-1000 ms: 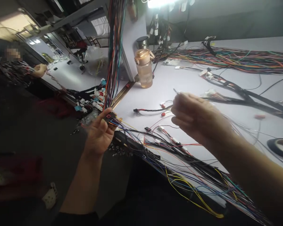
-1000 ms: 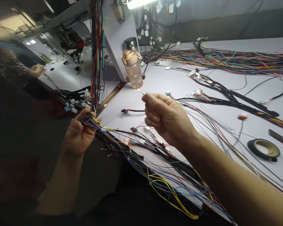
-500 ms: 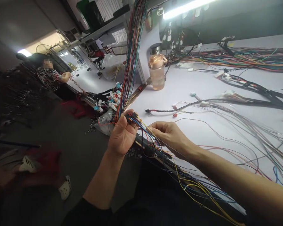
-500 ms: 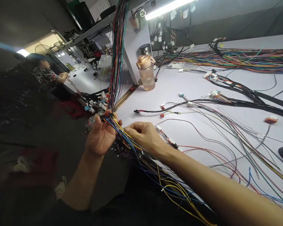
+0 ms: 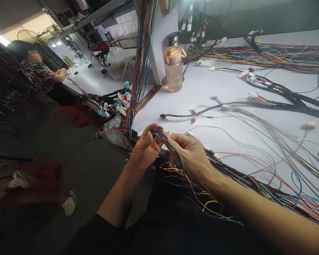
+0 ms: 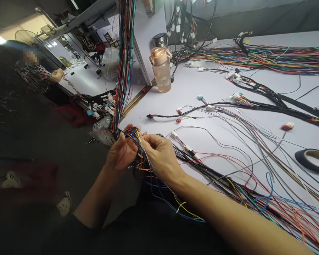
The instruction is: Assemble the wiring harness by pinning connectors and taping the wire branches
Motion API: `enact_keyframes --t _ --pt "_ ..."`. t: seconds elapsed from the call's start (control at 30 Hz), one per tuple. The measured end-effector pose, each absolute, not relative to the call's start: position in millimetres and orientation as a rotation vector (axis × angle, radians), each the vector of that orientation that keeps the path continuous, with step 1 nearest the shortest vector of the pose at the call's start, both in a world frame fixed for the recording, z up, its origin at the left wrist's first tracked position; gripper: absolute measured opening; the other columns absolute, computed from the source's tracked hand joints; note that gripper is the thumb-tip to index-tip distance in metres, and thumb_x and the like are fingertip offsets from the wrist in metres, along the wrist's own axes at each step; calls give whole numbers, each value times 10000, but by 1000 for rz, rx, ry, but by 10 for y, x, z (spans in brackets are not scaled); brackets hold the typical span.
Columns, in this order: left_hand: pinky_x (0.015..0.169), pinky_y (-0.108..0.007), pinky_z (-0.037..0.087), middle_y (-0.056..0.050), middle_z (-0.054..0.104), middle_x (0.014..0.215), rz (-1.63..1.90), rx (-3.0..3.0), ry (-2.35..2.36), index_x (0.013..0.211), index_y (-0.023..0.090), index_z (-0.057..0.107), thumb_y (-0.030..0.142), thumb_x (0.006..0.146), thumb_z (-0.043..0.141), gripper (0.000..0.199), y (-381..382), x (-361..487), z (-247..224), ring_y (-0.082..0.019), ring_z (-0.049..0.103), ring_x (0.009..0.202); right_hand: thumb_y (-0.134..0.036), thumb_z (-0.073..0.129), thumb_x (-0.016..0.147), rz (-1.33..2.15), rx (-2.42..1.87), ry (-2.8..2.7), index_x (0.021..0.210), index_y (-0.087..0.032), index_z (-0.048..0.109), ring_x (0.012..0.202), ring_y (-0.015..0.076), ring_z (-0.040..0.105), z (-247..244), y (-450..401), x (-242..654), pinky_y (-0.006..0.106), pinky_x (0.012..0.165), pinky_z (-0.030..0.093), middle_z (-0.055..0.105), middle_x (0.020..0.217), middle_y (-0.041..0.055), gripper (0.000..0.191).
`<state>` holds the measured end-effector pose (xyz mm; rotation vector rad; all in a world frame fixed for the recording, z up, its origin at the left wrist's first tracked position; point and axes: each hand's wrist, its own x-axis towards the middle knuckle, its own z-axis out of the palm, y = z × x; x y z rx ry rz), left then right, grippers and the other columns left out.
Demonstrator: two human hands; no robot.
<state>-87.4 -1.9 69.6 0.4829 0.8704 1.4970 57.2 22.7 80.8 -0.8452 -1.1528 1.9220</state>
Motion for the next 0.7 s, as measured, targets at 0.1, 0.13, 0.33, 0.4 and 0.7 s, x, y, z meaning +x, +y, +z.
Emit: enact_keyframes --t 0.1,0.13,0.33,0.4,0.7 --pt "1048 -341 446 30 674 987 1503 505 833 930 269 691 359 613 865 372 -10 -857 649 -138 650 934 -466 668 808 1801 -882 -1253 688 -161 655 459 53 364 816 214 592 202 421 295 459 506 -53 328" --pt "1047 -343 447 31 675 984 1502 513 825 935 265 691 358 613 866 378 -8 -851 636 -135 653 922 -450 658 816 1756 -893 -1288 695 -157 661 472 57 379 817 210 599 203 429 309 476 521 -47 317" --pt "1070 -346 433 38 655 974 1533 624 798 909 255 698 325 592 881 373 2 -822 554 -102 644 873 -329 610 851 1409 -942 -1465 745 -142 694 569 87 508 788 160 634 222 521 408 616 643 3 231" --pt "1075 -352 429 36 639 983 1560 711 809 895 261 701 324 606 873 342 4 -823 530 -106 640 896 -271 604 849 1242 -946 -1534 769 -137 705 588 95 542 785 145 648 228 548 424 644 663 13 186" --pt "1062 -392 436 22 612 1011 1594 938 818 920 276 699 330 664 837 296 18 -811 473 -108 653 866 -131 619 857 918 -841 -1724 819 -124 725 577 74 515 764 105 749 197 552 407 588 638 -4 112"
